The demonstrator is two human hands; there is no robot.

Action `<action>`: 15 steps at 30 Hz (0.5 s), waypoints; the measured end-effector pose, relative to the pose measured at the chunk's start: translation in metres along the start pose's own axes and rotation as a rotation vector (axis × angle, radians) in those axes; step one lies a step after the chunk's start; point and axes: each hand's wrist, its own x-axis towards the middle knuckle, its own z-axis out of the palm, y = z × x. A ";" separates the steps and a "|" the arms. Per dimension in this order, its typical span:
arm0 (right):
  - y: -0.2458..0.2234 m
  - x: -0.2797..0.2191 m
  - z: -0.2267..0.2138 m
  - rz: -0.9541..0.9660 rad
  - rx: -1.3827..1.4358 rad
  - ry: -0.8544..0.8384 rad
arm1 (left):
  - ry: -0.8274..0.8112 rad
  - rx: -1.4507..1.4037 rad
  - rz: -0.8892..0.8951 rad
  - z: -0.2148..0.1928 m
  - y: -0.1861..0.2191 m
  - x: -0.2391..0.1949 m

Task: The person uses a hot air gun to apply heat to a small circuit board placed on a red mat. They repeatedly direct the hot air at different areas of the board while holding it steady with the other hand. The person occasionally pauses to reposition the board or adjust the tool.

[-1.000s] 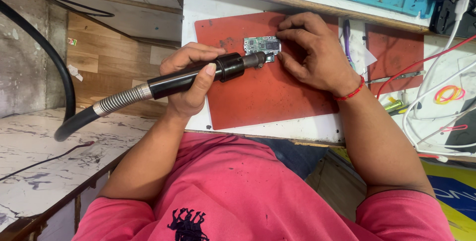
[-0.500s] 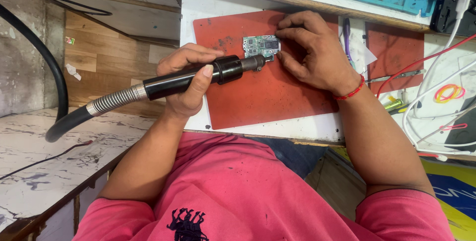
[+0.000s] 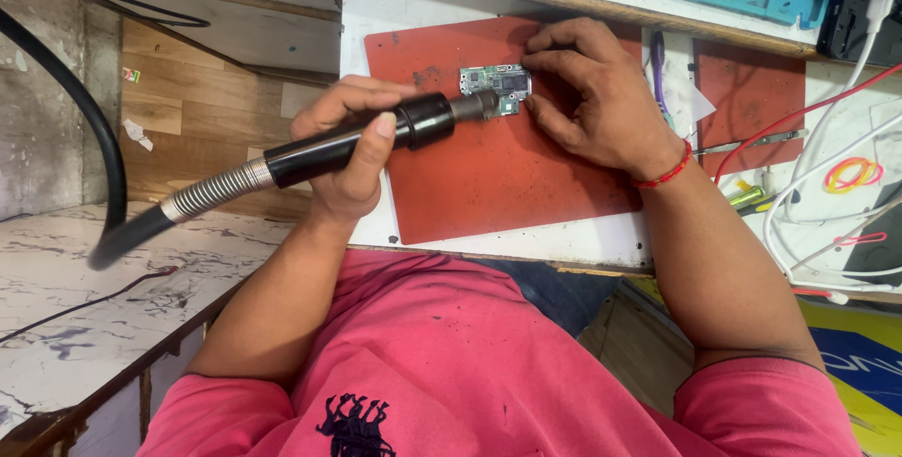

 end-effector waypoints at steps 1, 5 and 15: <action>0.000 0.000 0.000 -0.001 0.002 0.001 | -0.015 0.000 0.000 0.000 0.000 0.001; -0.001 0.001 -0.001 0.002 0.000 -0.003 | -0.036 -0.015 0.013 0.001 0.001 0.002; -0.005 0.003 -0.003 -0.035 -0.020 -0.022 | 0.025 -0.065 -0.058 0.002 0.007 0.006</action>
